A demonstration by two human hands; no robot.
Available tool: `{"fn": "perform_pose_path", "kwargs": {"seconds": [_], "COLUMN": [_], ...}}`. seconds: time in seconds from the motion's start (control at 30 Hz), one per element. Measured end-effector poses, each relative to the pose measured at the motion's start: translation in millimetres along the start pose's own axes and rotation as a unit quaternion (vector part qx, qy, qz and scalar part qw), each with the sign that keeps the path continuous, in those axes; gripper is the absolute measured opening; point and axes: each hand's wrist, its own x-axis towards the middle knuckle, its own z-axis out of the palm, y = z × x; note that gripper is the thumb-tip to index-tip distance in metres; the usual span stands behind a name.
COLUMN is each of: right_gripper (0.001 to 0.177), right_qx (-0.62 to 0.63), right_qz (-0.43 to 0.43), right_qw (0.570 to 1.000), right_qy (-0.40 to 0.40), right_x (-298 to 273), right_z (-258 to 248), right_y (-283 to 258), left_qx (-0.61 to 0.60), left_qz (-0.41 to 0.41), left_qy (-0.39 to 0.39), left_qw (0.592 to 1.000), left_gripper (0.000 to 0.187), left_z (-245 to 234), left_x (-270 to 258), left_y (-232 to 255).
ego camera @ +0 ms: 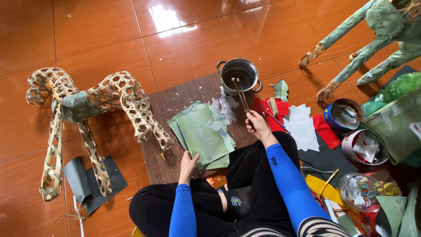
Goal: Applying paper and glue to a woven giraffe frame to create a paper-mache sculpture
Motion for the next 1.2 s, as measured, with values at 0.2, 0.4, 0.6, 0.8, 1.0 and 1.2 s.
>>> {"fn": "perform_pose_path", "kwargs": {"seconds": [0.2, 0.4, 0.6, 0.8, 1.0, 1.2], "right_gripper": [0.029, 0.035, 0.055, 0.07, 0.068, 0.073], "right_qx": [0.004, -0.024, -0.663, -0.816, -0.759, -0.756], "right_qz": [-0.014, -0.035, -0.053, -0.418, -0.438, -0.435], "right_qw": [0.998, 0.994, 0.735, 0.397, 0.481, 0.484], "right_qy": [-0.06, -0.1, -0.132, -0.025, -0.002, -0.074], "right_x": [-23.7, -80.5, -152.7, -72.2, -27.6, -135.9], "right_z": [8.3, 12.5, 34.6, 57.3, 138.8, 126.3], "right_y": [-14.2, 10.7, 42.2, 86.8, 149.4, 141.1], "left_qx": [0.012, -0.071, -0.156, -0.125, -0.173, -0.42], "left_qz": [0.015, -0.001, -0.005, -0.021, -0.057, -0.137], "left_qy": [0.043, 0.094, 0.101, 0.105, 0.104, 0.072], "left_qw": [0.999, 0.993, 0.982, 0.986, 0.978, 0.894], "left_gripper": [0.046, 0.038, 0.041, 0.032, 0.031, 0.041], "left_z": [5.5, 10.8, 16.2, 17.9, 33.8, 32.2], "left_x": [13.7, 20.7, 15.9, 18.7, 45.9, 51.4], "left_y": [-16.3, -22.1, -18.3, -24.8, -49.0, -65.7]}}
